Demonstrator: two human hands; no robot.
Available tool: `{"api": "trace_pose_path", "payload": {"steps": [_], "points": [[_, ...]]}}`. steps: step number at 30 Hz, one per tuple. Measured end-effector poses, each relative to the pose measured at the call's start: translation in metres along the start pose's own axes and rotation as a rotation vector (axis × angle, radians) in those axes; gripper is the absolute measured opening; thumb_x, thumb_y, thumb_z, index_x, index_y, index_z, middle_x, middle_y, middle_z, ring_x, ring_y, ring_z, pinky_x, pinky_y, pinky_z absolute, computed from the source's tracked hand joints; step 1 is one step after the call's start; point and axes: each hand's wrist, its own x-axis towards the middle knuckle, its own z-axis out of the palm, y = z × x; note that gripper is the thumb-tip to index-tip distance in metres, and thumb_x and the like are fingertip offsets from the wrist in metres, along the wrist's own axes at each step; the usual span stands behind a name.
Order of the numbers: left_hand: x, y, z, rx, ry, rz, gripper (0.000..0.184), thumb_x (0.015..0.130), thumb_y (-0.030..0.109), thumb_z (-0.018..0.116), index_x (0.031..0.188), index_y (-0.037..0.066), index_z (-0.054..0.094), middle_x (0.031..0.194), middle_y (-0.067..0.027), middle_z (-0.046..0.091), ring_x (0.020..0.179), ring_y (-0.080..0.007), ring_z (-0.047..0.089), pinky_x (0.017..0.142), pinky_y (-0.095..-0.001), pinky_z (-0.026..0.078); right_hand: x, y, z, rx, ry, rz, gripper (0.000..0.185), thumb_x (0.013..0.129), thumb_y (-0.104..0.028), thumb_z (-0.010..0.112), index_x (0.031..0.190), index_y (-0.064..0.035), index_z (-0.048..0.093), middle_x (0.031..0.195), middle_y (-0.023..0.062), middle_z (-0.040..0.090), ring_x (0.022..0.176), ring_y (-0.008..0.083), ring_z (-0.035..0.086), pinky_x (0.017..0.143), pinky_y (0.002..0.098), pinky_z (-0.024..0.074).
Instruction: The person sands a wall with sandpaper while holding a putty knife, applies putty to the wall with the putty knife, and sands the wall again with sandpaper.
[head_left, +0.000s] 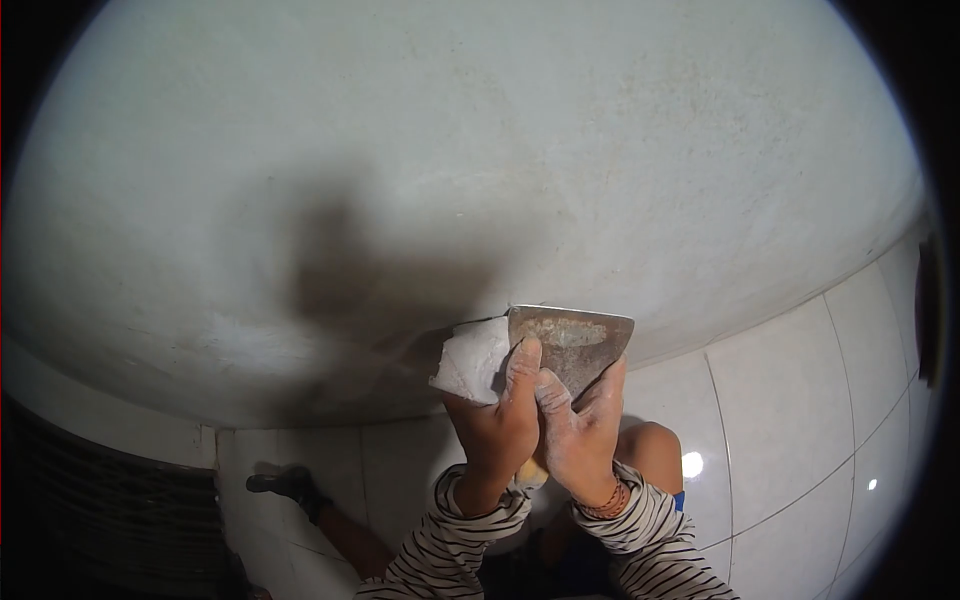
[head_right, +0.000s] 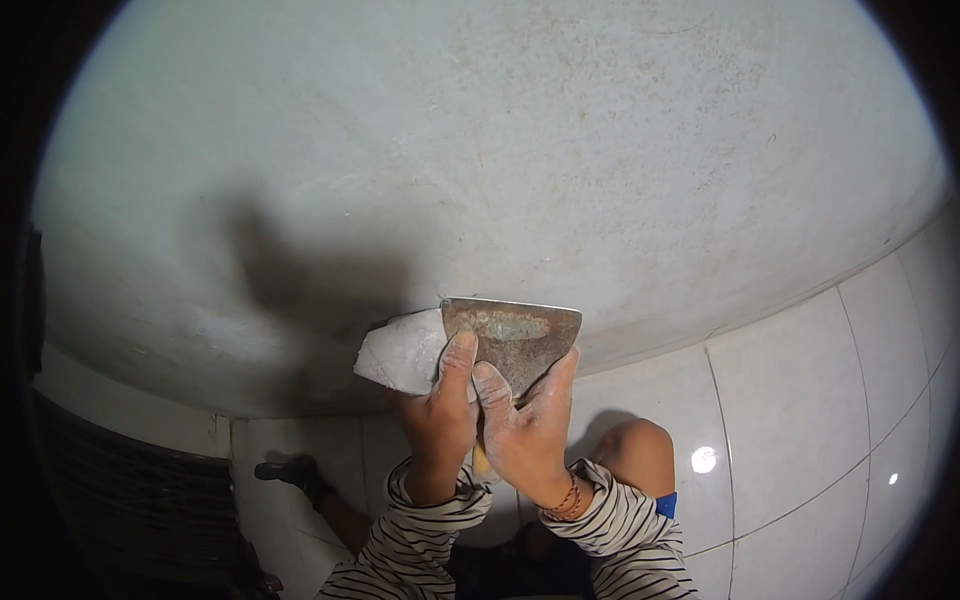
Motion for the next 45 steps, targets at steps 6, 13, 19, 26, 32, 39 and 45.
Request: {"api": "trace_pose_path", "payload": {"steps": [6, 13, 19, 26, 32, 39, 45], "points": [[-0.001, 0.001, 0.000, -0.071, 0.018, 0.016, 0.020, 0.082, 0.009, 0.065, 0.095, -0.004, 0.055, 0.084, -0.0076, 0.060, 0.076, -0.0137, 0.057, 0.069, -0.0274, 0.046, 0.000, 0.000, -0.001, -0.038, -0.023, -0.032, 0.044, 0.086, -0.004, 0.058, 0.119, 0.0028, 0.030, 0.107, 0.0129, 0.049, 0.099, 0.0160, 0.049, 0.088, 0.0284, 0.0400], [-0.003, -0.005, -0.001, 0.011, 0.002, 0.058, 0.020, 0.082, 0.008, 0.065, 0.095, -0.004, 0.055, 0.087, -0.0086, 0.060, 0.079, -0.0142, 0.057, 0.071, -0.0273, 0.046, 0.000, -0.002, 0.000, -0.061, 0.001, -0.105, 0.044, 0.085, -0.004, 0.058, 0.118, 0.0031, 0.029, 0.107, 0.0132, 0.049, 0.099, 0.0161, 0.049, 0.087, 0.0279, 0.0403], [-0.005, -0.006, -0.003, 0.009, -0.019, 0.113, 0.021, 0.083, 0.008, 0.064, 0.097, -0.005, 0.057, 0.086, -0.0098, 0.061, 0.077, -0.0149, 0.058, 0.069, -0.0275, 0.046, -0.004, 0.009, -0.003, -0.009, -0.017, -0.101, 0.047, 0.085, -0.006, 0.060, 0.120, 0.0028, 0.029, 0.109, 0.0126, 0.048, 0.099, 0.0162, 0.049, 0.087, 0.0285, 0.0406], [-0.008, -0.003, -0.001, 0.079, -0.052, 0.111, 0.019, 0.083, 0.008, 0.063, 0.097, -0.005, 0.058, 0.085, -0.0097, 0.063, 0.075, -0.0145, 0.059, 0.068, -0.0272, 0.047, -0.007, 0.017, -0.006, 0.009, 0.018, -0.116, 0.051, 0.085, -0.007, 0.060, 0.124, 0.0023, 0.029, 0.111, 0.0120, 0.049, 0.101, 0.0165, 0.050, 0.089, 0.0291, 0.0404], [-0.004, 0.005, 0.001, 0.065, -0.097, 0.112, 0.017, 0.083, 0.007, 0.062, 0.094, -0.005, 0.059, 0.082, -0.0091, 0.064, 0.073, -0.0127, 0.059, 0.066, -0.0266, 0.047, -0.008, 0.014, -0.005, 0.041, 0.049, -0.069, 0.049, 0.086, -0.007, 0.059, 0.124, 0.0021, 0.029, 0.113, 0.0123, 0.049, 0.102, 0.0167, 0.050, 0.090, 0.0292, 0.0404], [-0.001, 0.007, 0.002, 0.053, -0.138, 0.027, 0.017, 0.082, 0.003, 0.065, 0.094, -0.005, 0.056, 0.083, -0.0063, 0.061, 0.074, -0.0103, 0.056, 0.067, -0.0243, 0.046, -0.007, 0.014, -0.004, 0.197, 0.070, 0.056, 0.050, 0.086, -0.007, 0.059, 0.125, 0.0022, 0.029, 0.114, 0.0124, 0.049, 0.103, 0.0161, 0.049, 0.091, 0.0288, 0.0388], [-0.004, 0.007, 0.001, 0.039, -0.154, 0.040, 0.017, 0.083, 0.002, 0.063, 0.096, -0.007, 0.057, 0.085, -0.0074, 0.063, 0.076, -0.0106, 0.058, 0.068, -0.0241, 0.047, -0.008, 0.016, -0.006, 0.255, 0.047, 0.086, 0.049, 0.086, -0.006, 0.059, 0.125, 0.0015, 0.030, 0.114, 0.0118, 0.049, 0.103, 0.0161, 0.049, 0.092, 0.0290, 0.0386]]}}
